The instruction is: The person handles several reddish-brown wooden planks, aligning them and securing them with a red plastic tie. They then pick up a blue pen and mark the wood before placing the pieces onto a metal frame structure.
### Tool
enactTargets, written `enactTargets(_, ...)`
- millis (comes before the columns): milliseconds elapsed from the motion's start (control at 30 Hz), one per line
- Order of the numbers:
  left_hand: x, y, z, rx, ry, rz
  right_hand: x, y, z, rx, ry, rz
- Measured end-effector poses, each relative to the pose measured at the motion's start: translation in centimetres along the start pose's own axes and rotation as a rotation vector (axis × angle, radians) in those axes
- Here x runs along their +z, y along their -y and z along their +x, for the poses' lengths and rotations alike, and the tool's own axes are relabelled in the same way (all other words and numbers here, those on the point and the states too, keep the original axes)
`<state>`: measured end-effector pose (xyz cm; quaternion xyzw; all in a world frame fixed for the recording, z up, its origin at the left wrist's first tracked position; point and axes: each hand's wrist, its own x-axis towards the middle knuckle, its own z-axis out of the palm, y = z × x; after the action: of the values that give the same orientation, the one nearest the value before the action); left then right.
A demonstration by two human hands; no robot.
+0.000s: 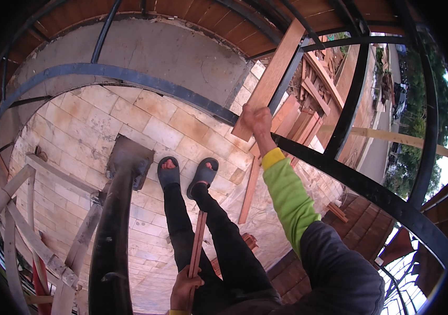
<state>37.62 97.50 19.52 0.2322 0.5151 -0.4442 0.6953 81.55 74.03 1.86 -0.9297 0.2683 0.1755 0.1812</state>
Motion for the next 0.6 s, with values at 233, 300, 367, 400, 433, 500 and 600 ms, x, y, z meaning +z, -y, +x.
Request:
enactTargets(233, 1.6, -1.6, -1.4, -0.018, -0.023, -0.021, 2.1, -1.9, 0.5, -0.084, -0.181, 0.043)
enactTargets(300, 2.4, -2.3, -1.4, -0.012, -0.031, -0.021, 1.9, -1.0, 0.4, -0.094, -0.204, 0.093)
enactTargets(367, 2.4, -2.7, -1.4, -0.031, -0.028, 0.004, 1.3, -0.4, -0.1, -0.109, -0.221, 0.129)
enactTargets(400, 2.2, -2.7, -1.0, -0.021, -0.003, 0.007, 1.2, -0.4, 0.0, -0.128, -0.221, 0.141)
enactTargets(433, 1.8, -2.4, -0.7, -0.019, 0.019, 0.013, 1.2, -0.7, 0.0, -0.139, -0.220, 0.151)
enactTargets(500, 0.8, -1.1, -0.6, -0.011, 0.026, 0.043, 0.8, -0.5, -0.5, -0.151, -0.224, 0.129)
enactTargets(600, -0.3, -0.1, 0.1, 0.017, 0.025, 0.104, -0.5, -0.1, -0.7, -0.079, -0.113, 0.086)
